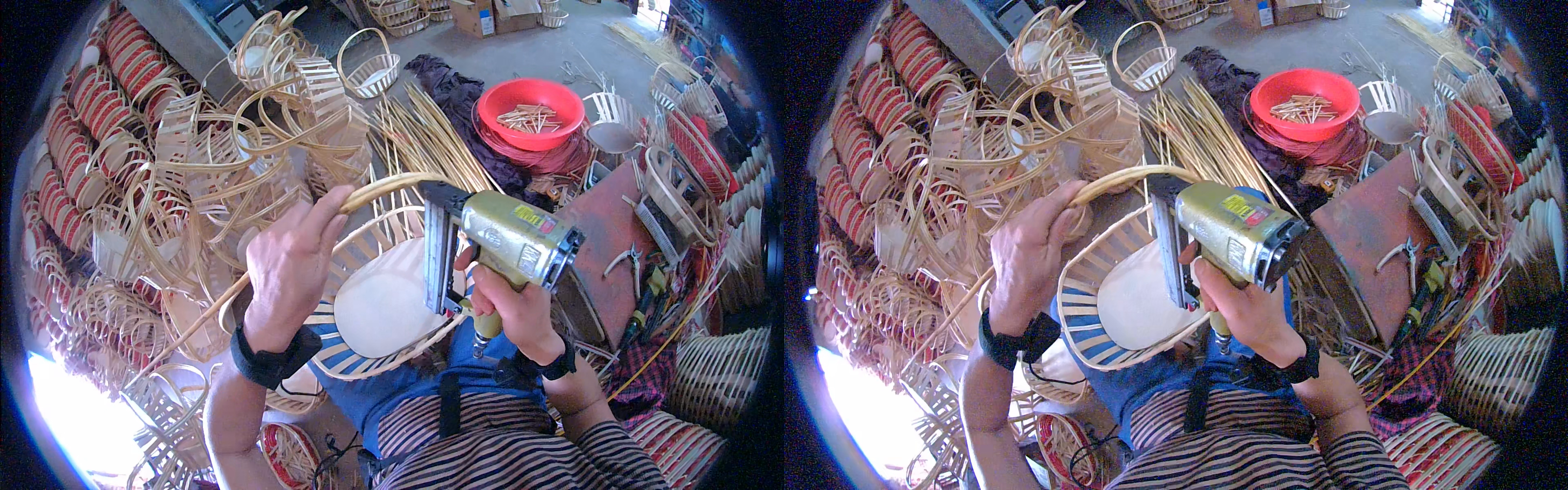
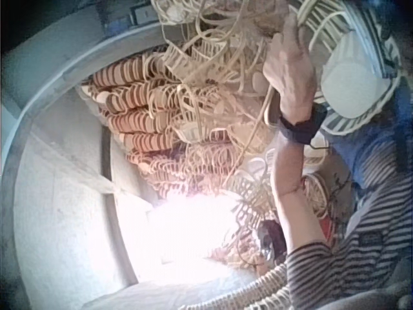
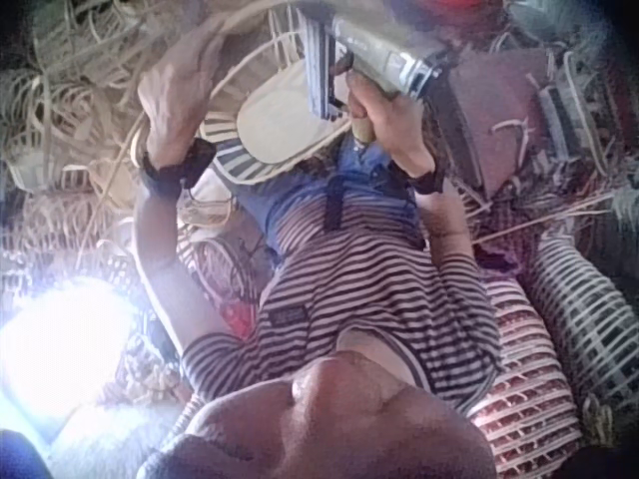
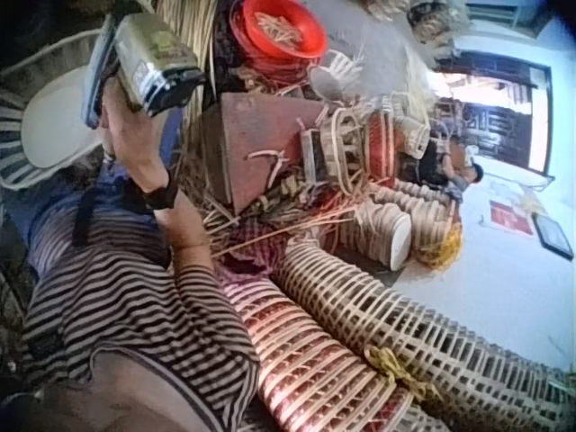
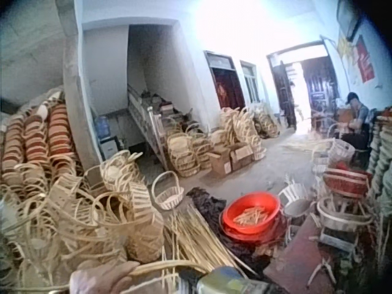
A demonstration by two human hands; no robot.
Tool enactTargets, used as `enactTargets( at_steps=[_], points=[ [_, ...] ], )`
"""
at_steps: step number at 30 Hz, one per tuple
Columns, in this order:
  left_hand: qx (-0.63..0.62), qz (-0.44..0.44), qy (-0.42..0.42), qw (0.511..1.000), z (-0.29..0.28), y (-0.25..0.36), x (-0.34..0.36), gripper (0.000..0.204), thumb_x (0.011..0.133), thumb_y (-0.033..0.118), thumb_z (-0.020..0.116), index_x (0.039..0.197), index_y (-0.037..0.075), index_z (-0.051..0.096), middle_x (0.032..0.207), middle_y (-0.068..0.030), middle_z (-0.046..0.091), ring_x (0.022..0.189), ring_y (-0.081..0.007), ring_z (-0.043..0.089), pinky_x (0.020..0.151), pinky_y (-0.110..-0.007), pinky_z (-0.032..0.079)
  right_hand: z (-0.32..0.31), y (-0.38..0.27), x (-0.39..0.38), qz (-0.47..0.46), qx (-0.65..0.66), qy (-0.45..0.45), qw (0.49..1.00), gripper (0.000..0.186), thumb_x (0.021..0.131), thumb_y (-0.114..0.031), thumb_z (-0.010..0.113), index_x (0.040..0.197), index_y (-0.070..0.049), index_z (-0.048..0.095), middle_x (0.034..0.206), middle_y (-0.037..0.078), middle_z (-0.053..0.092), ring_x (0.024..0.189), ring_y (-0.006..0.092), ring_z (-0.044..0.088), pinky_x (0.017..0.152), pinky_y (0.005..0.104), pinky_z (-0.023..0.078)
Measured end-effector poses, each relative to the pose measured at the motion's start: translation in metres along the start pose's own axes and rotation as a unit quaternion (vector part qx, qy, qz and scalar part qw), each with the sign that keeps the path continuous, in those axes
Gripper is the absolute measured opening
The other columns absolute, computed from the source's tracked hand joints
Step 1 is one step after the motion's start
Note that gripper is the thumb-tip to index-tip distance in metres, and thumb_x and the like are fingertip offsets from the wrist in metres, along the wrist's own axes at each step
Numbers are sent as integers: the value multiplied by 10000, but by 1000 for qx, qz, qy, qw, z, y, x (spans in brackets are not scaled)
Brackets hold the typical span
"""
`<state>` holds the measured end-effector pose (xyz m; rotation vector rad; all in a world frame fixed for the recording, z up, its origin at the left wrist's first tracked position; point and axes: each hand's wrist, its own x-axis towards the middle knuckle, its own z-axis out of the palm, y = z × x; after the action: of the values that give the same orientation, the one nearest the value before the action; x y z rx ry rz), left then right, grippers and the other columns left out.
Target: The person constructs a basket by attaching a handle to the wooden base and ribs using a pneumatic stapler and shears, while working on the floor of a workshop.
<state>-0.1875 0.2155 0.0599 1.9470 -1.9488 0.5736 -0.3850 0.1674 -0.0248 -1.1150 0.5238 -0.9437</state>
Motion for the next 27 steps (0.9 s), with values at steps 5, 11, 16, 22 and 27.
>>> enactTargets(
  at_steps=[5,11,16,22,27],
  points=[
    [-44,-68,-63,995,-3,7,11,261,763,183,484,1015,119,513,807,-111,569,714,-270,549,595,-327,426,11,-8,-11,-38,-77,-35,996,146,745,-63,488,884,-27,518,660,36,523,565,108,473,515,238,382],
    [-23,-71,-88,993,2,4,12,323,738,174,517,1039,109,419,753,-143,558,668,-304,542,556,-368,412,18,6,-7,-192,-268,-82,940,274,691,-23,508,965,-33,501,925,121,519,896,250,467,779,346,349],
    [-22,-73,-98,992,4,0,10,376,706,105,540,1052,91,393,730,-152,555,664,-320,535,552,-385,407,20,12,-3,-222,-346,-104,906,389,694,22,457,1076,-49,471,1123,145,437,1091,278,369,902,370,268],
    [-15,-23,-60,998,9,-3,12,396,696,101,522,1033,-17,352,581,-148,528,553,-289,535,483,-367,412,17,26,-1,-278,-324,-92,899,416,707,21,473,1115,-44,427,1119,137,443,1104,253,359,908,351,265],
    [-5,-57,-94,994,4,2,17,401,707,121,515,1043,-21,349,600,-151,532,579,-290,538,510,-371,416,26,28,1,-194,-206,-51,958,303,659,-69,561,953,-29,499,927,125,523,877,265,490,780,350,369]
  ],
)
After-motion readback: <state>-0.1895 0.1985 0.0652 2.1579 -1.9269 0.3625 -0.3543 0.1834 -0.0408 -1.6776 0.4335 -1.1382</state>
